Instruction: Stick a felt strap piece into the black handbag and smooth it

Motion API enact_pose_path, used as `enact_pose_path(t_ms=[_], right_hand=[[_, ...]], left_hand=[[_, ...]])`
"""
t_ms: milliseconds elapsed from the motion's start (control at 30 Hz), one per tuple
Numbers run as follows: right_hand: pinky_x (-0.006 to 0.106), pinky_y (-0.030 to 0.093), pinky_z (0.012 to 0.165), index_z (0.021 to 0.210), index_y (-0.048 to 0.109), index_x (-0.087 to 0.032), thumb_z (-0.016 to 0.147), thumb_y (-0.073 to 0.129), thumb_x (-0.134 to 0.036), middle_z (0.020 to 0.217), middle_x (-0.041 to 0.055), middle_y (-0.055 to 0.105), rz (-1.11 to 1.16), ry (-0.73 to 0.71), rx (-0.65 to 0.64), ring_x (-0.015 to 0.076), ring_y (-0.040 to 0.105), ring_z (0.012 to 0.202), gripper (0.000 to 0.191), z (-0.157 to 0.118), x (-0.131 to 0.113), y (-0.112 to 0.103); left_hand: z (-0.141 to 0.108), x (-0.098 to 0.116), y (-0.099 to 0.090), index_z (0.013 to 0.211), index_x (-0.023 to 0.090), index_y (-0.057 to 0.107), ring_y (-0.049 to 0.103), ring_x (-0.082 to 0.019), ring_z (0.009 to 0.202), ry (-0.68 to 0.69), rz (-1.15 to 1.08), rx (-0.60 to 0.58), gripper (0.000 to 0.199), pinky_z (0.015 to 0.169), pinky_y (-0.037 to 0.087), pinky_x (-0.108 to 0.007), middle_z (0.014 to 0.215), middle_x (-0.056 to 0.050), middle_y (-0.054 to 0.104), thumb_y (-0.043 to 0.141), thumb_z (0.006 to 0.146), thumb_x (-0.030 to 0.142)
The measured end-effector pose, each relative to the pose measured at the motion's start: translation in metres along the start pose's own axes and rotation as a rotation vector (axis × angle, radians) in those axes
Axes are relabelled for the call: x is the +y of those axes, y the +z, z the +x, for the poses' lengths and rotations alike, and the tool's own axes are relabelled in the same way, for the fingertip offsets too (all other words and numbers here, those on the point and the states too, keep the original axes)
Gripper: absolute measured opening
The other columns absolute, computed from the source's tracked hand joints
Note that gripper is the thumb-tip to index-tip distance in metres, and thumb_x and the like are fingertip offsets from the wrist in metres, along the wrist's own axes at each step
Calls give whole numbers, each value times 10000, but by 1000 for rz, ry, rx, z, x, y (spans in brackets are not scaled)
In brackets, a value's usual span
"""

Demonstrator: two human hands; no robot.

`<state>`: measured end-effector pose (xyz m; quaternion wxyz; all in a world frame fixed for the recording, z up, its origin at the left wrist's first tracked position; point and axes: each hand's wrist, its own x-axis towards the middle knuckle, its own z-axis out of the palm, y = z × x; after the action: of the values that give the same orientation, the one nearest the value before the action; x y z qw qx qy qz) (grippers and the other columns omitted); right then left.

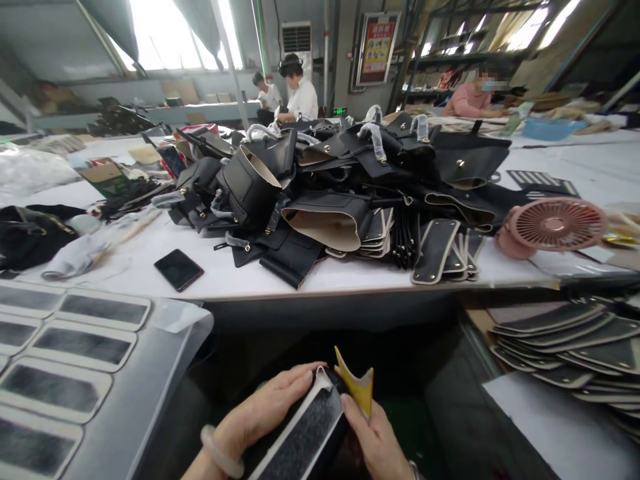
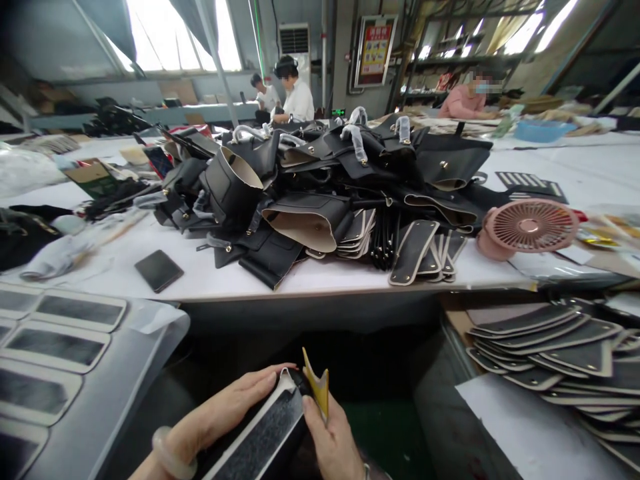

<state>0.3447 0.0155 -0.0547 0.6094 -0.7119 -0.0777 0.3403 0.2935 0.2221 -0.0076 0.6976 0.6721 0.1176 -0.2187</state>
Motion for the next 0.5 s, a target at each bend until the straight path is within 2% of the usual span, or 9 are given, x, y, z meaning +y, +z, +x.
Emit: enact_pose_path(t_ms=[67,133,233,333,400,500], right_hand=[[372,545,744,1135,672,-177,772,515,-794,659,39,630,105,155,-95,243,650,689,733,11,4,-2],[303,512,605,1092,680,-158,795,469,-803,589,-1,576,199,280,-210,170,574,530,740,26,3,-5],[249,487,635,979,694,-136,822,498,-762,692,21,634,173,400,-332,134,588,588,675,55,-3,-6],[262,498,623,832,685,-114,851,584,-645,674,39,643,71,558,-395,145,605,589,540,86,-1,3],[269,508,616,778,663,-113,885,634,-489,677,32,643,6,615,-403,142,611,591,392,103,6,14],[260,515,613,803,629,-127,925,631,-321,735,-8,634,-124,619,-338,115,600,619,228,120,20,29]], left_hand=[[0,-2,1,1376,240,535,503,-209,1304,22,38,-2,541,1164,292,-364,1420,-49,561,410,960,563],[0,-2,2,1384,252,525,486,-202,1322,36,85,7,538,1174,281,-364,1434,-43,547,394,965,564],[0,0,4,1385,255,525,490,-201,1315,49,131,37,538,1171,290,-361,1428,-41,552,370,971,563],[0,4,6,1365,255,551,497,-223,1303,59,159,36,536,1168,298,-379,1390,-42,585,348,975,561],[1,5,6,1353,248,565,466,-244,1330,53,177,37,538,1180,273,-398,1370,-48,598,345,973,559],[1,3,6,1363,249,552,425,-251,1361,36,181,40,536,1195,240,-403,1393,-51,576,343,974,552]])
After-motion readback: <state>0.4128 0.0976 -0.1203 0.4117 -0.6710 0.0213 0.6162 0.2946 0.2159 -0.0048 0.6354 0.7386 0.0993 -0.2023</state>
